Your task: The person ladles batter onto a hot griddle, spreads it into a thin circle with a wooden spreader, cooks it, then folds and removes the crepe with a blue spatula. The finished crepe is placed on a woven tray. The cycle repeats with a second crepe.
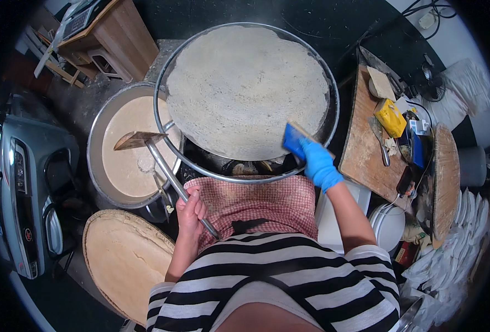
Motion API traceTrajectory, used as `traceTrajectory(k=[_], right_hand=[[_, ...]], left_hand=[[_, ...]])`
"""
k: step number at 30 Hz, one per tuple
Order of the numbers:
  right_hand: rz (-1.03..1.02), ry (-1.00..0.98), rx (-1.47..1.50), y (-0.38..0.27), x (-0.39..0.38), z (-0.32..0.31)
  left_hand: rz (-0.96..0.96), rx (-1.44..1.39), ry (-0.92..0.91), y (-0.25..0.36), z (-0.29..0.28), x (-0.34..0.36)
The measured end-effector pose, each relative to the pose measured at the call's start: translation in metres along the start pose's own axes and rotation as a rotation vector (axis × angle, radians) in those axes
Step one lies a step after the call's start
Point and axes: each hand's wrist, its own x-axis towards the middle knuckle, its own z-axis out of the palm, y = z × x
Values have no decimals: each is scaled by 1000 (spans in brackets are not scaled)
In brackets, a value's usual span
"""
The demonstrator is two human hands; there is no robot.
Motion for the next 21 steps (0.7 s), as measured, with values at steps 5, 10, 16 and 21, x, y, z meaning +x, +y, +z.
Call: traceTrajectory(k=[5, 10, 16, 21], right_hand=[[-66, -221, 21, -57, -29, -7], [-123, -138, 238, -60, -35, -16], [191, 131, 218, 51, 35, -29], [224, 89, 27, 70, 67, -19]], left_hand=[[66, 120, 70, -7, -3, 13], [130, 151, 203, -11, -20, 17], [120, 237, 292, -9, -35, 12], [124, 237, 258, -13, -32, 12]])
